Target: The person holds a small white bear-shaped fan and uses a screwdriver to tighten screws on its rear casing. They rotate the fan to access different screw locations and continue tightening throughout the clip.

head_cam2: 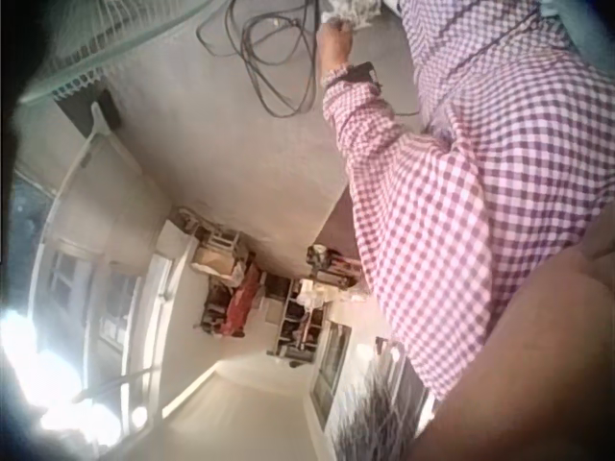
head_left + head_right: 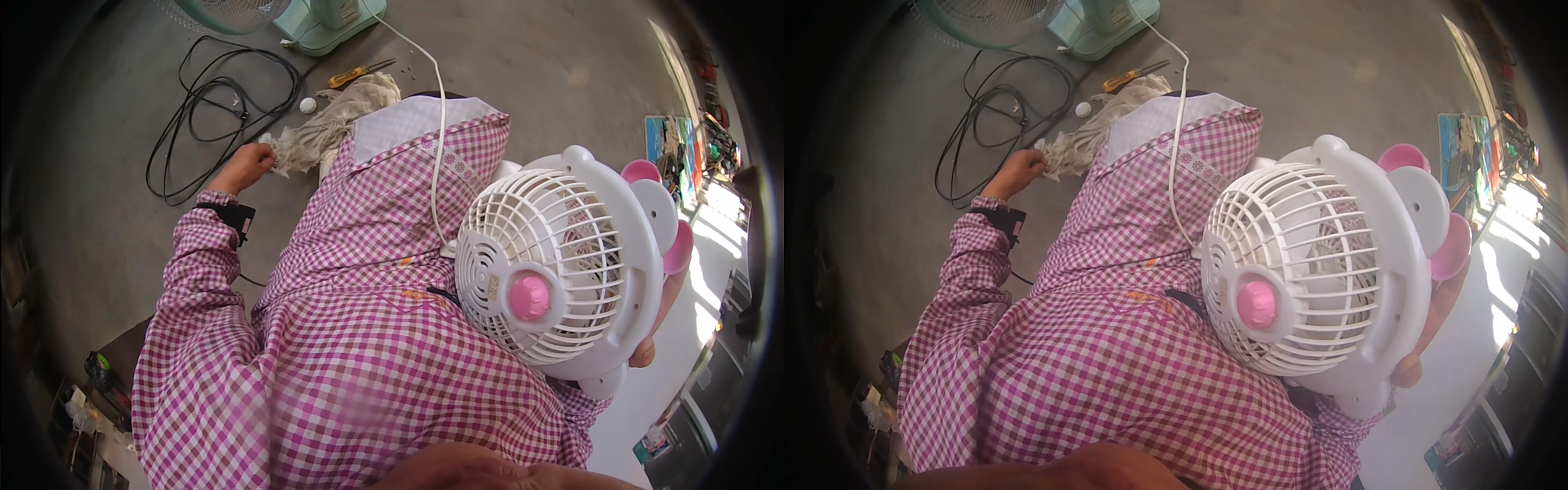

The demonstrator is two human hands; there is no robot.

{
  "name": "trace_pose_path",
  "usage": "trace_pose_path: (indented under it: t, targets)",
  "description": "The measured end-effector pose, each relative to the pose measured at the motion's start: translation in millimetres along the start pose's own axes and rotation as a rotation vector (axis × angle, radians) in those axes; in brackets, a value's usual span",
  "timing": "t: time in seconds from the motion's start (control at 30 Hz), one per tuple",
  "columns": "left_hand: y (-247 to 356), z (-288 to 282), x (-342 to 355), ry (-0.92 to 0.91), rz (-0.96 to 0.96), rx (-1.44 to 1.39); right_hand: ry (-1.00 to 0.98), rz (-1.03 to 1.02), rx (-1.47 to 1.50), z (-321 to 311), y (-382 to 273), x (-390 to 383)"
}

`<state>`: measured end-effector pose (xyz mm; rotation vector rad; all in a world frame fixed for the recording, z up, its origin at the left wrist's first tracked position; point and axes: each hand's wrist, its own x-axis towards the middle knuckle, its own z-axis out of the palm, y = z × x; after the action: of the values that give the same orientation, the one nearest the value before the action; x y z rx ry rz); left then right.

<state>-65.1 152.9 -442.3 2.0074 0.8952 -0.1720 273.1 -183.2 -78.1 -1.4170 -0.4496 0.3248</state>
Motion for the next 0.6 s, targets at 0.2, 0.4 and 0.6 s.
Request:
trace_pose_path:
  t: [0.2, 0.4, 0.6]
  targets:
    - [-19.4, -5.4, 2.7, 0.003, -0.172, 0.334, -0.056, -0.008, 0.017, 20.5, -4.0, -8.2]
    - [23.8, -4.3, 67.8, 0.366, 0.105, 0.224, -0.11, -0.018, 0.05, 34.4, -7.0, -16.2]
    - [32.3, 13.9, 74.3, 0.174, 0.051, 0.196, -0.133, -0.003, 0.13, 7.5, -7.0, -19.4]
